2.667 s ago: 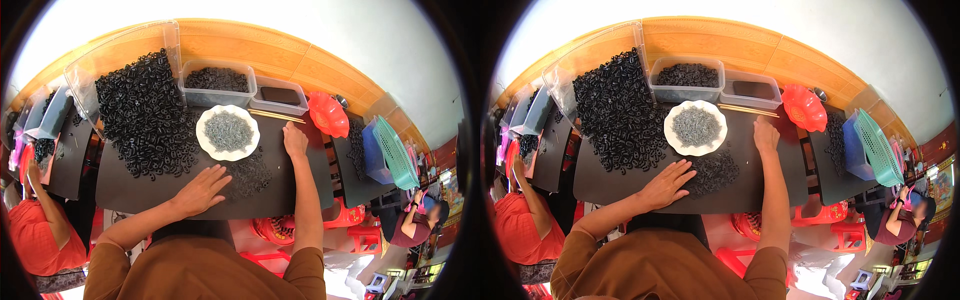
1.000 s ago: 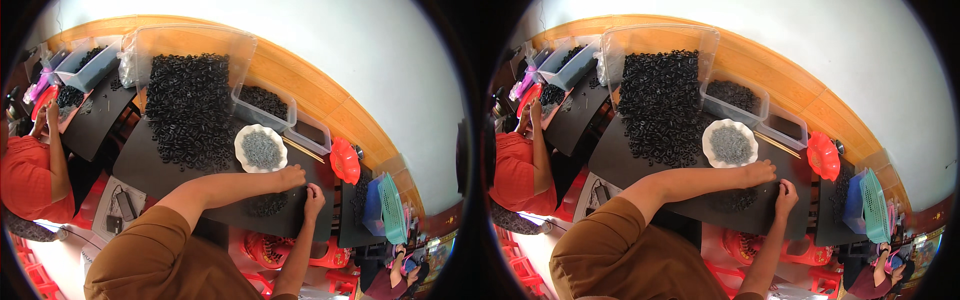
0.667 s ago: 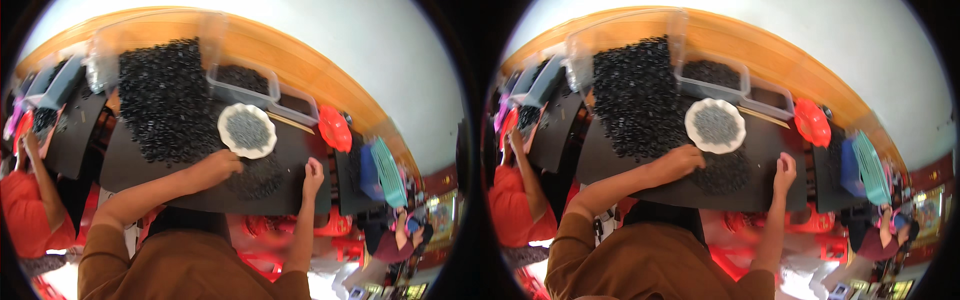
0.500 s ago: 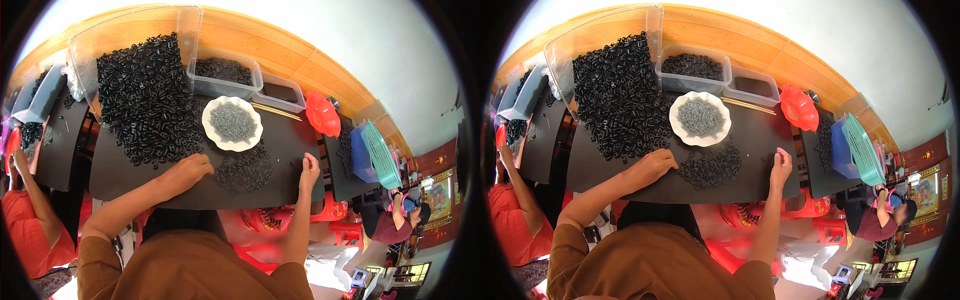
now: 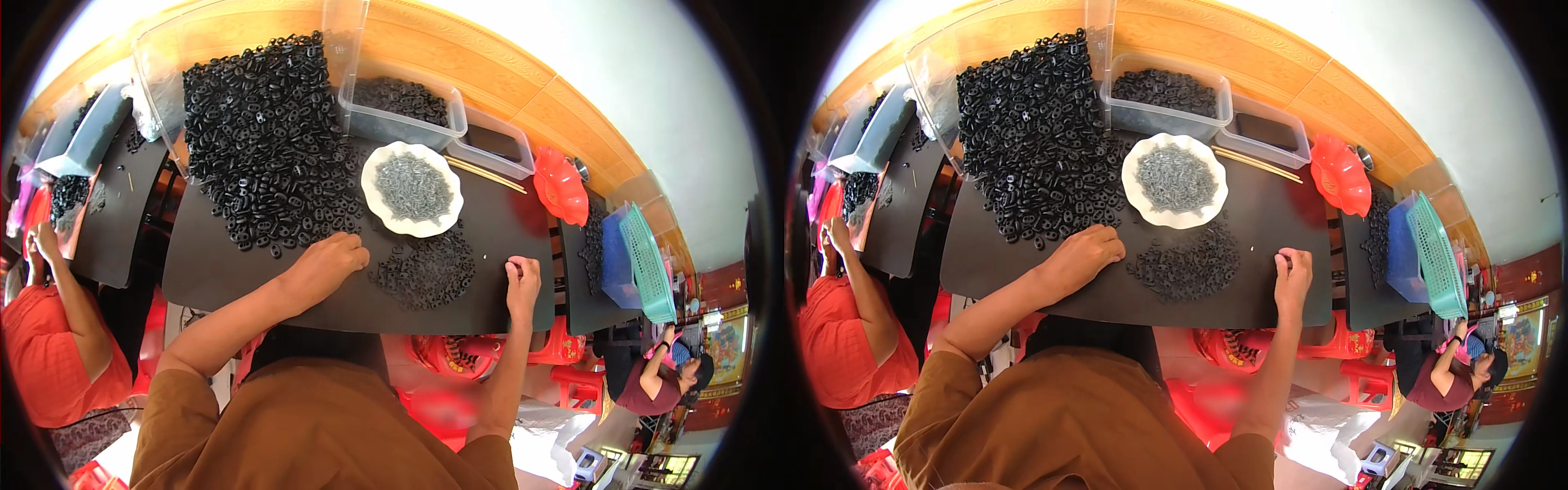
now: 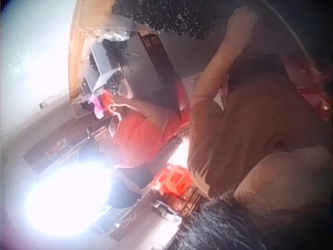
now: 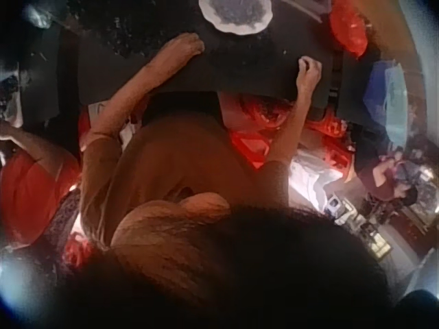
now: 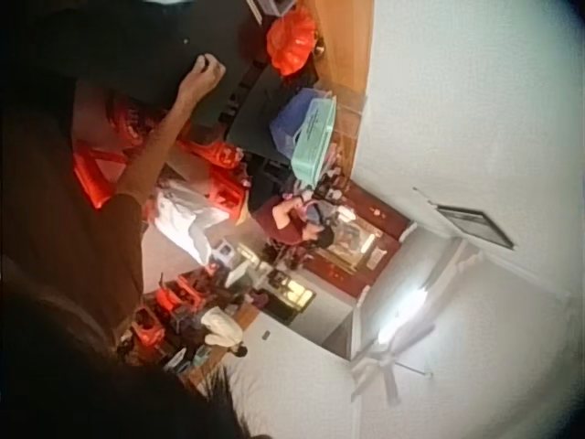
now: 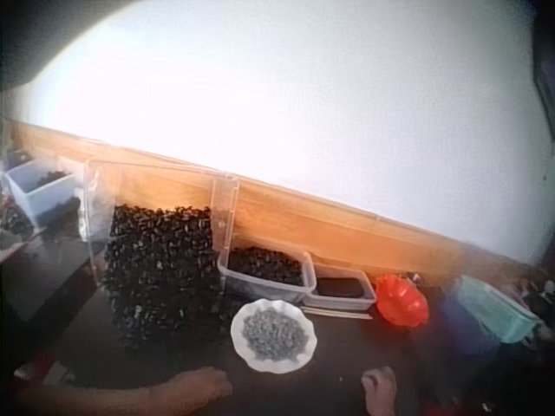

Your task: The person pours black plastic fasteners from a container onto a table and then repeatedly picks up individual fasteners and small metal pins to assemble them by hand. The person works continuously on this repetitive assembly task throughout the clip.

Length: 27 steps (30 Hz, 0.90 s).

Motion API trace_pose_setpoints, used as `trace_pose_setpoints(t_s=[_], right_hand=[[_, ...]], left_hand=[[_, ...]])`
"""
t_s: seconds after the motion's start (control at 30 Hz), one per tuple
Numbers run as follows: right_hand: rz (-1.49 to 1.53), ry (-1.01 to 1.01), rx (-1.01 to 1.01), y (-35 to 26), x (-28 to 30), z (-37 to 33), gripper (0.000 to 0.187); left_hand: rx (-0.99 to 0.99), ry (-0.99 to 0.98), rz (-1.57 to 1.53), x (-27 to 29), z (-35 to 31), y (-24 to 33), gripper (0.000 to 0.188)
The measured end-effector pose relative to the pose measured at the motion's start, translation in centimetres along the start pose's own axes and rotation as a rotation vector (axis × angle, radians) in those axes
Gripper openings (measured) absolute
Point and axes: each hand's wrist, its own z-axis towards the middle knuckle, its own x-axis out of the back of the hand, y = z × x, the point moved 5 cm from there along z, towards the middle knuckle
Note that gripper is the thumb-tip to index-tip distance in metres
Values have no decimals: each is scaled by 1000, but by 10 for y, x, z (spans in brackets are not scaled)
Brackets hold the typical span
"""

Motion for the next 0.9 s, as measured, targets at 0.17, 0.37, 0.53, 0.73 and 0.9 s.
trace_pose_setpoints(t_s=[0.17,0.37,0.53,0.73,0.9], right_hand=[[-39,-9,38,-4,1,-7,13],[-18,-69,-25,-1,3,0,9],[271,34,-105,-14,-1,-6,6],[878,-220,-108,-198,-59,-52,14],[1110,-345,-93,-236,-113,-65,14]], left_hand=[[-23,43,-1,1,-9,2,11],[-4,14,12,3,-7,2,11],[-88,191,-165,10,-19,-1,11],[379,175,-1274,-3,-29,-22,6],[390,188,-1291,-5,-31,-21,7]])
